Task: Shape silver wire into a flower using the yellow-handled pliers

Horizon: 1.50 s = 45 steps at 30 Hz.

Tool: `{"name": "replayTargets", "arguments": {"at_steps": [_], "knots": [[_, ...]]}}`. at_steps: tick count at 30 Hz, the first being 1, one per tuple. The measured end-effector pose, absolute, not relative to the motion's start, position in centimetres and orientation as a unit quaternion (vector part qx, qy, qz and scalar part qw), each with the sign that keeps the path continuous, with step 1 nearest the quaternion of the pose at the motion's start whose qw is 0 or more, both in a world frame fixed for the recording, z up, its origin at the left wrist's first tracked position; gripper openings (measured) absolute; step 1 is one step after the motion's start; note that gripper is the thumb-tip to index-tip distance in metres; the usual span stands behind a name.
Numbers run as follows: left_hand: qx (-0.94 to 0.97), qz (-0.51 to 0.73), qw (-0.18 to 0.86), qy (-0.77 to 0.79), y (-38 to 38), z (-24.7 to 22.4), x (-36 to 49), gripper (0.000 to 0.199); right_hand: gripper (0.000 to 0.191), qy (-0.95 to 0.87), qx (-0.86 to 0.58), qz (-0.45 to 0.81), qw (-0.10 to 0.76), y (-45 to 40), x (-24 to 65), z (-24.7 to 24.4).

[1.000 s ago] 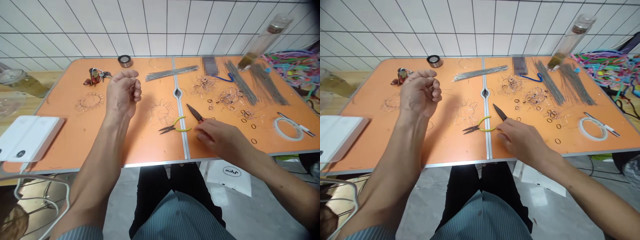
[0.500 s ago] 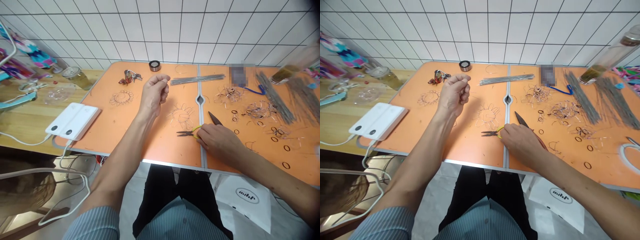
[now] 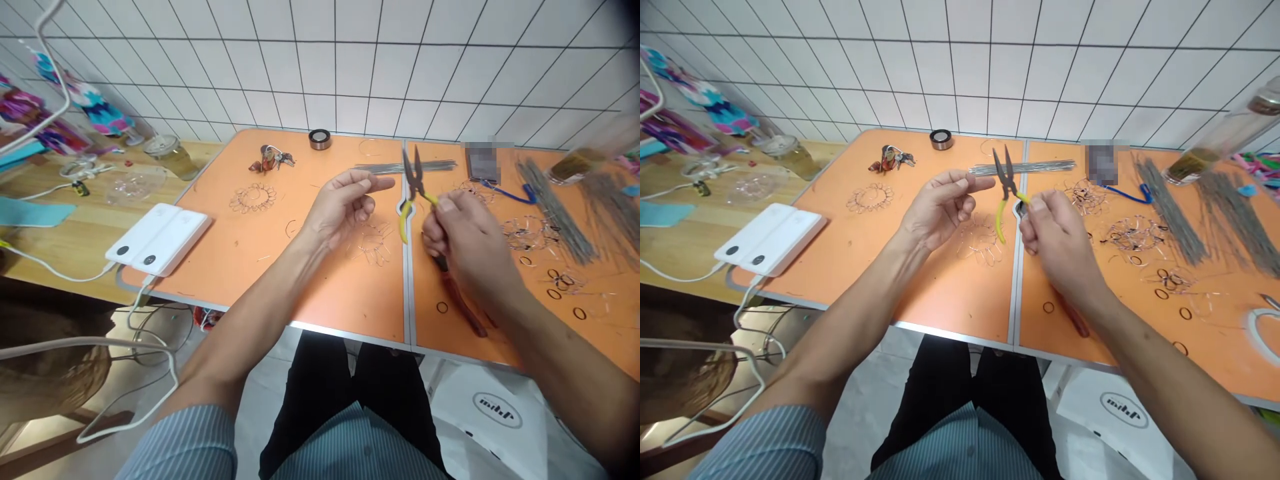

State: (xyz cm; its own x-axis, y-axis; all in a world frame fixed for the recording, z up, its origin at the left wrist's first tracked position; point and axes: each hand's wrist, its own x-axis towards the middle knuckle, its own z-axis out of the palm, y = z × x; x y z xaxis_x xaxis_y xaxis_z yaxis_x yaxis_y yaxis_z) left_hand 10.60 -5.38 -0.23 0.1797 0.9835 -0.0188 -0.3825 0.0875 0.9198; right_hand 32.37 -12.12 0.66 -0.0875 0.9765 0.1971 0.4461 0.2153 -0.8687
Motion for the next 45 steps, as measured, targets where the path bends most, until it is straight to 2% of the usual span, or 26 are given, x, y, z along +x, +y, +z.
{"name": "replayTargets", "arguments": {"at_steps": [1,6,9,12,16,19,23,25,29,33,39,45], "knots": [[0.417,0.524,0.657,0.345,-5.5,-0.3,10.7,0.018,0.029,-0.632,-0.544,0.339,0.436,-11.1,31.6,0.7],[0.43,0.532,0.643,0.344,-5.4,-0.4,10.8,0.008,0.023,-0.644,-0.54,0.321,0.437,-8.7,29.8,0.3],[0.445,0.522,0.616,0.388,-5.6,-0.4,11.0,0.007,0.029,-0.612,-0.517,0.386,0.457,-9.0,29.6,0.0],[0.448,0.503,0.609,0.419,-6.0,-0.4,11.3,0.01,0.041,-0.577,-0.492,0.483,0.438,-9.6,29.2,-0.3],[0.448,0.486,0.644,0.385,-6.5,-0.4,11.6,0.01,0.037,-0.566,-0.435,0.563,0.416,-9.9,29.4,-0.7],[0.437,0.517,0.653,0.341,-6.3,-0.7,11.7,0.007,0.039,-0.567,-0.442,0.556,0.416,-9.8,30.5,-1.0],[0.411,0.524,0.671,0.327,-5.8,-1.1,11.6,0.003,0.059,-0.601,-0.476,0.483,0.423,-9.2,32.5,-1.1],[0.413,0.523,0.674,0.32,-5.7,-1.3,11.6,0.007,0.063,-0.647,-0.499,0.407,0.407,-9.0,33.2,-1.0],[0.418,0.535,0.658,0.326,-5.9,-1.3,11.6,0.013,0.054,-0.725,-0.542,0.244,0.349,-9.0,33.5,-0.5],[0.42,0.537,0.655,0.324,-6.0,-1.3,11.7,0.019,0.046,-0.754,-0.56,0.151,0.307,-9.2,33.1,-0.1],[0.432,0.546,0.647,0.311,-5.9,-1.5,11.7,0.025,0.046,-0.772,-0.563,0.079,0.285,-9.2,33.1,-0.9],[0.448,0.542,0.632,0.325,-6.1,-1.4,11.8,0.026,0.055,-0.78,-0.558,-0.054,0.277,-9.5,33.3,-1.9]]}}
